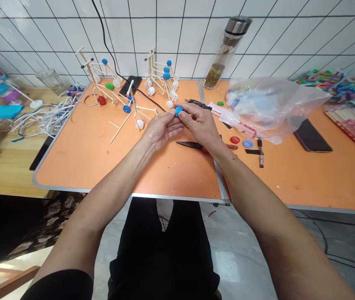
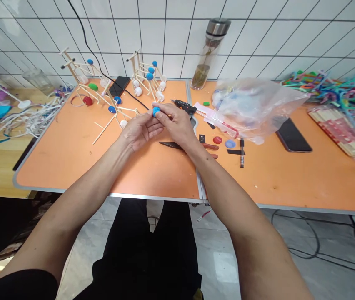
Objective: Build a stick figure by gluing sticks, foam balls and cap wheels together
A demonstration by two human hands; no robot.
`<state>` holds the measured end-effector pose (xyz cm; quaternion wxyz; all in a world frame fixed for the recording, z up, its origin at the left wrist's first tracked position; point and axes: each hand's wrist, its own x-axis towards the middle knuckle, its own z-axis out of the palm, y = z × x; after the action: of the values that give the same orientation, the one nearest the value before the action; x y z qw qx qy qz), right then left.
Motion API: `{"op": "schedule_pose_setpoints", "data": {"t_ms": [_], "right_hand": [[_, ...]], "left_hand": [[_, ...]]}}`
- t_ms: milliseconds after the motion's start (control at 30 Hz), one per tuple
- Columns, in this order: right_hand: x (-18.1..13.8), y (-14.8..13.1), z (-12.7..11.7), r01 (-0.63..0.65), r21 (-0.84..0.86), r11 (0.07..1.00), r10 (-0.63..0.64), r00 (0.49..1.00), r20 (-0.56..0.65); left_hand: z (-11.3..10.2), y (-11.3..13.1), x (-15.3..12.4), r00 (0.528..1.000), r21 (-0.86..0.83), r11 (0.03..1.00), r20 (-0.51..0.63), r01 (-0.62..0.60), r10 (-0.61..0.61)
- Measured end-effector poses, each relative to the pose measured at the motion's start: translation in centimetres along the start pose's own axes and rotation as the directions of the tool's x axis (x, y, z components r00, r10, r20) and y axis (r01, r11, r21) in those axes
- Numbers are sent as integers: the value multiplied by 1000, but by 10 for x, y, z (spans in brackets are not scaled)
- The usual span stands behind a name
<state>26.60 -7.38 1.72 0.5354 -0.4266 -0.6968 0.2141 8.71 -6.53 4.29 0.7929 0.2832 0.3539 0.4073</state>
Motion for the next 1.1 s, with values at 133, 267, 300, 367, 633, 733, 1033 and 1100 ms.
{"op": "schedule_pose_setpoints", "data": {"t_ms": [133,267,300,367,633,733,1033,1100], "right_hand": [[-3,-2,5,0,-27,1000,-2,998,-68],[-5,-4,8,-11,-5,1000,11,995,-103],[-4,-3,7,-18,9,1000,19,995,-94],[-3,-2,6,-25,21,999,27,998,-65],[-6,-7,7,29,-62,998,-34,997,-72],[-6,-6,8,24,-27,999,-27,996,-90],[0,3,3,-23,39,999,24,999,-22],[-1,2,4,-4,25,1000,5,999,-41]], "left_hand": [[0,-1,-2,999,-8,1000,24,-21,21],[0,-2,-2,1000,16,1000,25,-10,10],[1,-2,-2,1000,14,1000,19,5,-6],[2,-1,-3,1000,2,1000,14,28,-28],[2,0,-3,1000,-18,1000,29,10,-9],[1,-1,-3,999,-14,999,19,33,-33],[3,1,-5,1000,-37,999,21,21,-20],[4,2,-6,999,-39,999,24,23,-23]]}}
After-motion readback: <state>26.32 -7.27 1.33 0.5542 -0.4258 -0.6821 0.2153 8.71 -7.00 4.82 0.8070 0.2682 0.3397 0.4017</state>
